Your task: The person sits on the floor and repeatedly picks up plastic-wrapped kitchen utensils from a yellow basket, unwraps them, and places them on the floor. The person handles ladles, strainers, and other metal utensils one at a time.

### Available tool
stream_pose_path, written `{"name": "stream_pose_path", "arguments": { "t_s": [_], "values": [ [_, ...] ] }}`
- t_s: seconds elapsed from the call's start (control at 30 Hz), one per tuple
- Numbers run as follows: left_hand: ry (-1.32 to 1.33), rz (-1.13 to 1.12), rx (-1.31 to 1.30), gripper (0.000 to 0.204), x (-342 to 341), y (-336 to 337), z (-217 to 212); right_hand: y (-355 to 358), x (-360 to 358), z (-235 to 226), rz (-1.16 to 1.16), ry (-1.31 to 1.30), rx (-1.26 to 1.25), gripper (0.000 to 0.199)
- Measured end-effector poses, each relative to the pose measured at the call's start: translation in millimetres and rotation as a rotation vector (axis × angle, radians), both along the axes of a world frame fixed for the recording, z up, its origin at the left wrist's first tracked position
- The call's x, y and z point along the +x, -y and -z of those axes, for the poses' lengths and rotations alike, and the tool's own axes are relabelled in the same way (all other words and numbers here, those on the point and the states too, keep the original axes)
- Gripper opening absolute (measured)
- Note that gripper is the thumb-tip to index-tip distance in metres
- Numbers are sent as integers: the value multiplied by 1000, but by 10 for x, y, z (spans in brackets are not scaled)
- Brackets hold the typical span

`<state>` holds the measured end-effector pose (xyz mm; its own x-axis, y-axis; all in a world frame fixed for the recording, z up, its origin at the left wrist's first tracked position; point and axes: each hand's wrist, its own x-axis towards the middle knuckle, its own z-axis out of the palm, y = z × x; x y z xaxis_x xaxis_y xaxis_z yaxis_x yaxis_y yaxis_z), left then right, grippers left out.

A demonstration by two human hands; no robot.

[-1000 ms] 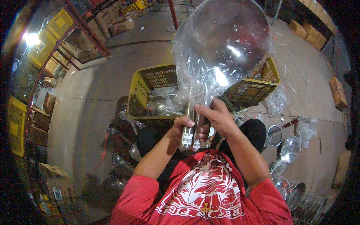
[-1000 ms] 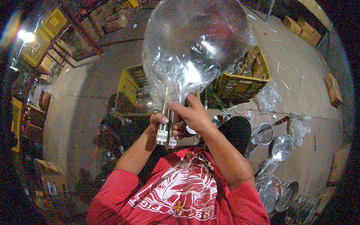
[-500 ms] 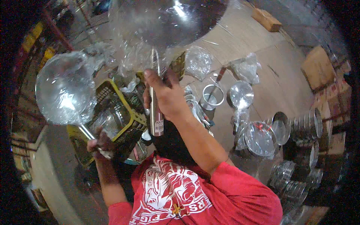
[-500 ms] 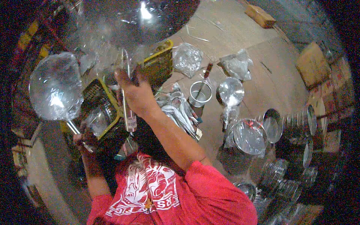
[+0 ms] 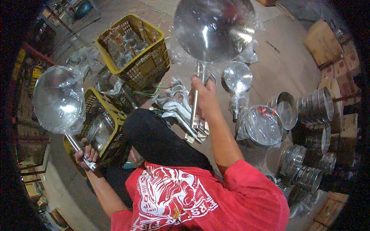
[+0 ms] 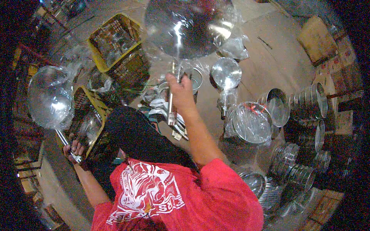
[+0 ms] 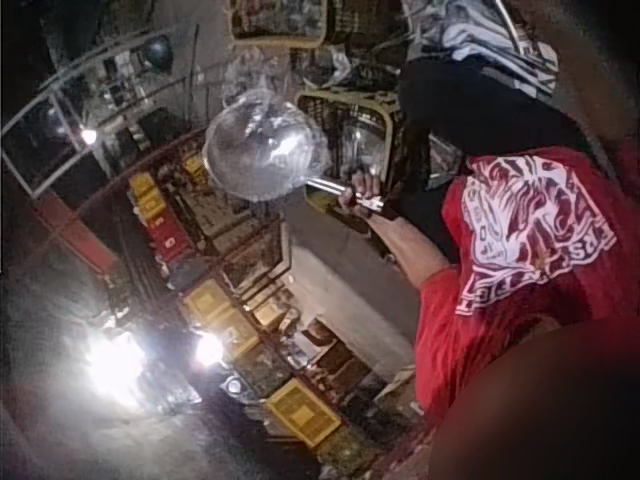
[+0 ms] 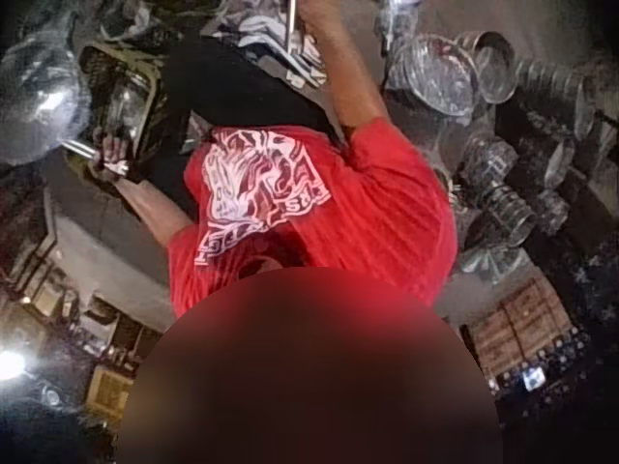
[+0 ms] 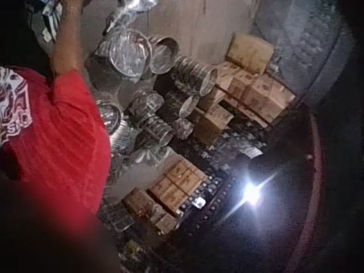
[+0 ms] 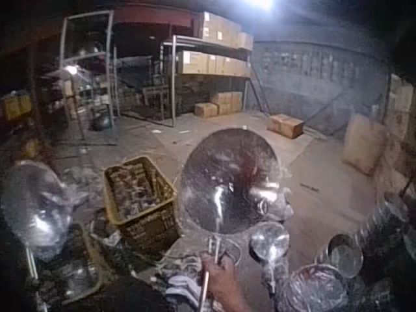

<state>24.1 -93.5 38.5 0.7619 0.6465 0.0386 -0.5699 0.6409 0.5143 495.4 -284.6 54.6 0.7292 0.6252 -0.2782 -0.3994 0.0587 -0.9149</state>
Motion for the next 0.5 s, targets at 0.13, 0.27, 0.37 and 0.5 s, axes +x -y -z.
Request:
{"name": "stream_pose_path", "arguments": {
  "t_s": [0.13,0.27,0.37,0.5],
  "values": [
    [-91,38,34,51,-9,-36,108,279,215,420,102,-13,-116,35],
    [-123,58,19,51,-6,-42,173,670,535,1179,180,-37,-176,43],
    [-214,8,0,51,-20,-45,192,1022,1042,2061,283,89,-496,56],
    [-259,47,-18,52,-45,-13,146,1524,1871,3213,271,342,-953,72]
  ]
}}
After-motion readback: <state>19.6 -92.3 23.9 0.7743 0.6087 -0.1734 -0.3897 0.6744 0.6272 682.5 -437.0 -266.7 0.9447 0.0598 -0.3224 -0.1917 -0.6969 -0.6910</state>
